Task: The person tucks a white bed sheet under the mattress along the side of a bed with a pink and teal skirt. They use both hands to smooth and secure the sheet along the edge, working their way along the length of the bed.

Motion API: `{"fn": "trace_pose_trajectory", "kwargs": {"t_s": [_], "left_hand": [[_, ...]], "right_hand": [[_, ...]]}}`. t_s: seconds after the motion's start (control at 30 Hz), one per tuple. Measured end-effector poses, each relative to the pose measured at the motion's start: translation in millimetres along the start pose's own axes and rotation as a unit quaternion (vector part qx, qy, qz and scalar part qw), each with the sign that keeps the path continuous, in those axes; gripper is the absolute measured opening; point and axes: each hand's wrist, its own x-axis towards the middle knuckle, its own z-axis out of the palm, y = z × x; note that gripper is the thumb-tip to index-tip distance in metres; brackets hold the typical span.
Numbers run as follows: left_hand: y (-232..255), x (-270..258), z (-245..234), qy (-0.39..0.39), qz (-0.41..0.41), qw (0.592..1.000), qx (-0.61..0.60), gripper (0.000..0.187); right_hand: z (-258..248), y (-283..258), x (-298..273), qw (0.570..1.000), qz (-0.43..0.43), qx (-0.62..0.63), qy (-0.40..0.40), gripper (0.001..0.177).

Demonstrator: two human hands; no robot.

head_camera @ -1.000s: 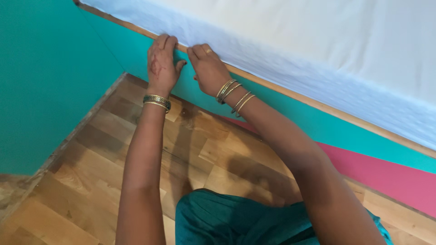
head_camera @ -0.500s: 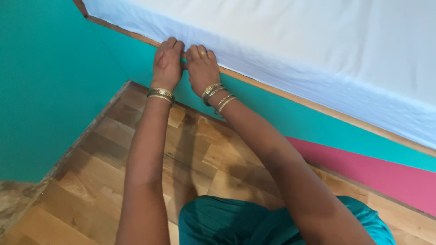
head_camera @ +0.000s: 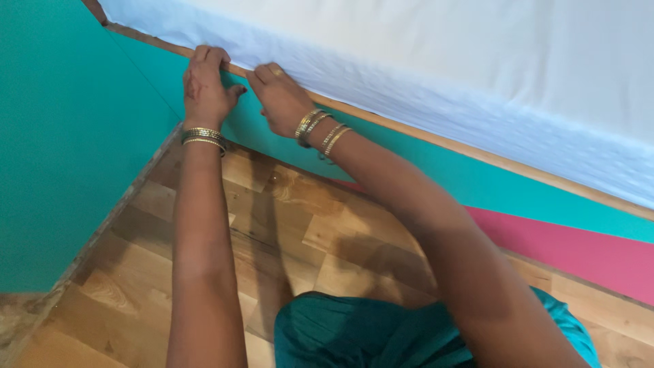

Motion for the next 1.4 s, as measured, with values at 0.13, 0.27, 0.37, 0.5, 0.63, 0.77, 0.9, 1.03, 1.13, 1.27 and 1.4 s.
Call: {"fn": "trace_pose_trajectory", "kwargs": {"t_s": [0.13,0.27,0.37,0.5,0.63,0.77,0.9,1.03,1.13,1.27,1.4], "left_hand": [[-7,11,-6,-0.040,0.022,0.998,0.038,0.051],[-7,15,-3,-0.062,0.033,0.994,0.087,0.041],[-14,16,13,-0.074,0.009,0.988,0.134,0.020],[-18,14,21,-0.105,-0.032,0.983,0.145,0.015],[1,-21,2,-0.021,0.074,0.991,0.109,0.086],[55,-44,-8,-0.048,0.051,0.991,0.118,0.085],[120,-33,-4,-0.057,0.097,0.992,0.049,0.052],[151,-7,-1,-0.085,0.021,0.996,0.028,0.039],[151,5,13,-0.069,-0.021,0.997,0.019,0.025],[139,6,32,-0.120,-0.076,0.990,0.004,0.010],[138,1,38,-0.134,-0.089,0.987,0.012,0.010]], "right_hand": [[14,10,13,1.000,0.021,-0.020,-0.010,0.057],[38,17,30,0.996,0.012,-0.083,0.041,0.076],[58,13,38,0.985,0.028,-0.163,0.044,0.071],[60,7,28,0.988,0.041,-0.139,0.058,0.059],[32,7,-38,0.973,-0.062,-0.168,0.145,0.061],[-27,15,-107,0.983,0.008,-0.183,0.003,0.075],[-75,16,-150,0.985,0.040,-0.161,0.043,0.069],[-79,18,-140,0.976,0.050,-0.201,0.062,0.056],[-65,20,-126,0.968,0.105,-0.223,0.041,0.039],[-39,20,-122,0.940,0.101,-0.310,0.098,0.040],[-29,17,-121,0.918,0.098,-0.372,0.094,0.047]]}}
